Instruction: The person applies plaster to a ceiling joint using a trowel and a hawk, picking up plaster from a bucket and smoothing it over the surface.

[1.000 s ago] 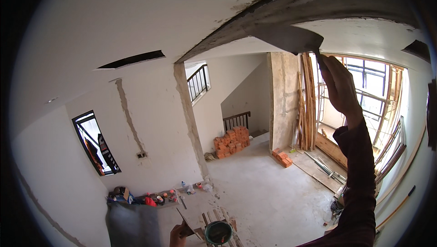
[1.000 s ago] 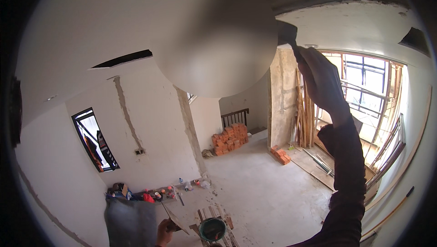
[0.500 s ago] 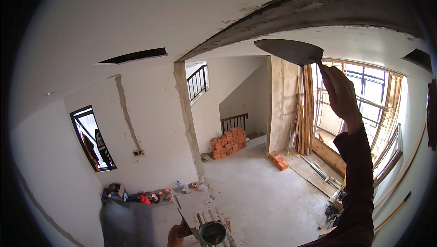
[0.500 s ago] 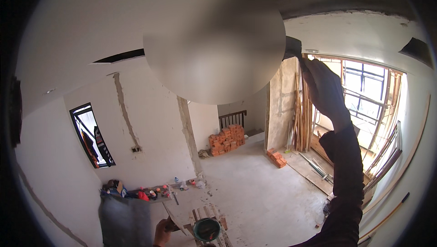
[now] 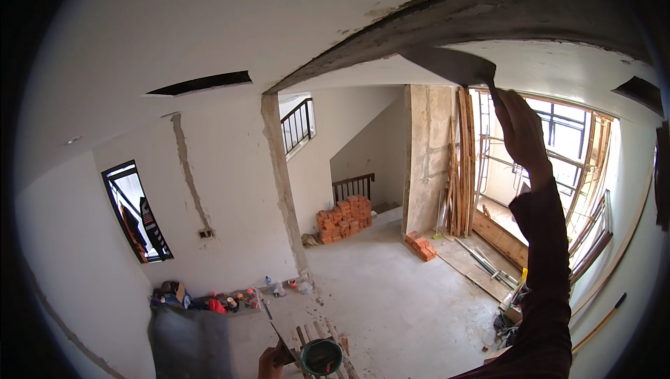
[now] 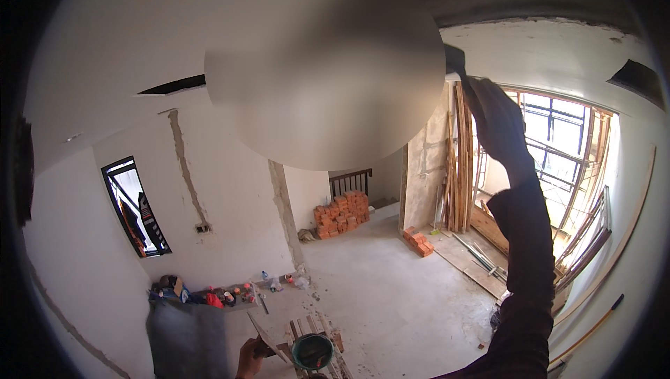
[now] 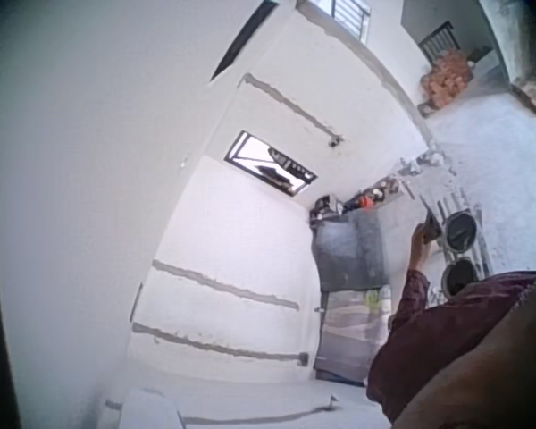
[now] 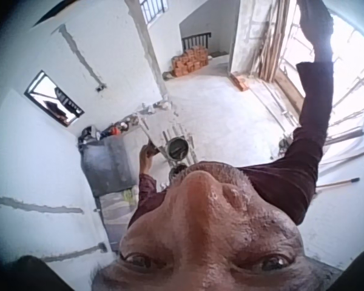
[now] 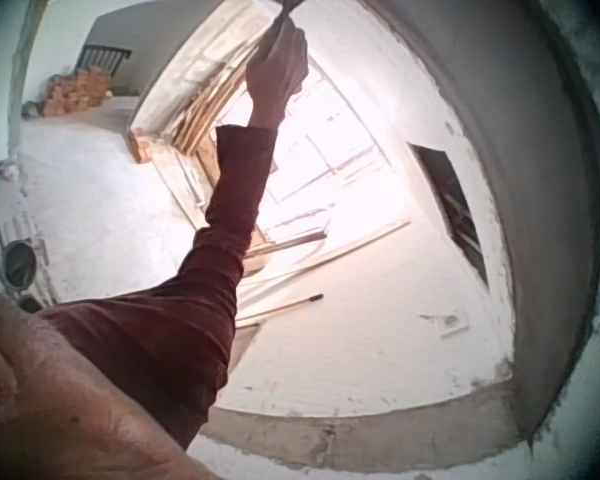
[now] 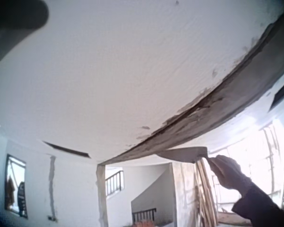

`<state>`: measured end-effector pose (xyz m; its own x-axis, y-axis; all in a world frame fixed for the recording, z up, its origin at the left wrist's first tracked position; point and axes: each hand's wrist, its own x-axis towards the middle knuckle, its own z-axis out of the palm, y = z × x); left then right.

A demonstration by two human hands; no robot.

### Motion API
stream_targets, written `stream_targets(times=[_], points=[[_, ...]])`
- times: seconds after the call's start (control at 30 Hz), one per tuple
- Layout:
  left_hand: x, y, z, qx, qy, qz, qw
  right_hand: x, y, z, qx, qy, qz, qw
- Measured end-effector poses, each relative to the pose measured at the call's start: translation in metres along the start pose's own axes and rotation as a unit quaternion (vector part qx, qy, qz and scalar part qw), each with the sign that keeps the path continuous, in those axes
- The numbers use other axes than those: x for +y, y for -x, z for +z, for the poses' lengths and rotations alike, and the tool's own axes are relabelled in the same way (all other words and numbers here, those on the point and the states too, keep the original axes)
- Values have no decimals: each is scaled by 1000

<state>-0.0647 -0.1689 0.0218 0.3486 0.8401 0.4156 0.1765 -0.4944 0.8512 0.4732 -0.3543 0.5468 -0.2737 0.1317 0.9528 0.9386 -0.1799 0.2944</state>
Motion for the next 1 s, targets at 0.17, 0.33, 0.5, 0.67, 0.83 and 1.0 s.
stream_targets(times=[0.17,0.33,0.5,0.67,0.83,1.0], points=[[31,-10,6,33,24,-35,999,-13,79,-4,-81,-127,81,985],[92,-64,29,46,257,-63,963,-82,189,16,-311,-611,351,638],[91,-102,70,66,478,-105,870,-159,203,50,-447,-687,379,430],[96,-77,106,-5,515,-155,843,-190,195,62,-517,-700,381,313],[90,-52,114,-35,511,-185,839,-196,203,63,-613,-630,357,316],[85,-39,107,-44,501,-192,843,-174,230,40,-666,-575,357,314]])
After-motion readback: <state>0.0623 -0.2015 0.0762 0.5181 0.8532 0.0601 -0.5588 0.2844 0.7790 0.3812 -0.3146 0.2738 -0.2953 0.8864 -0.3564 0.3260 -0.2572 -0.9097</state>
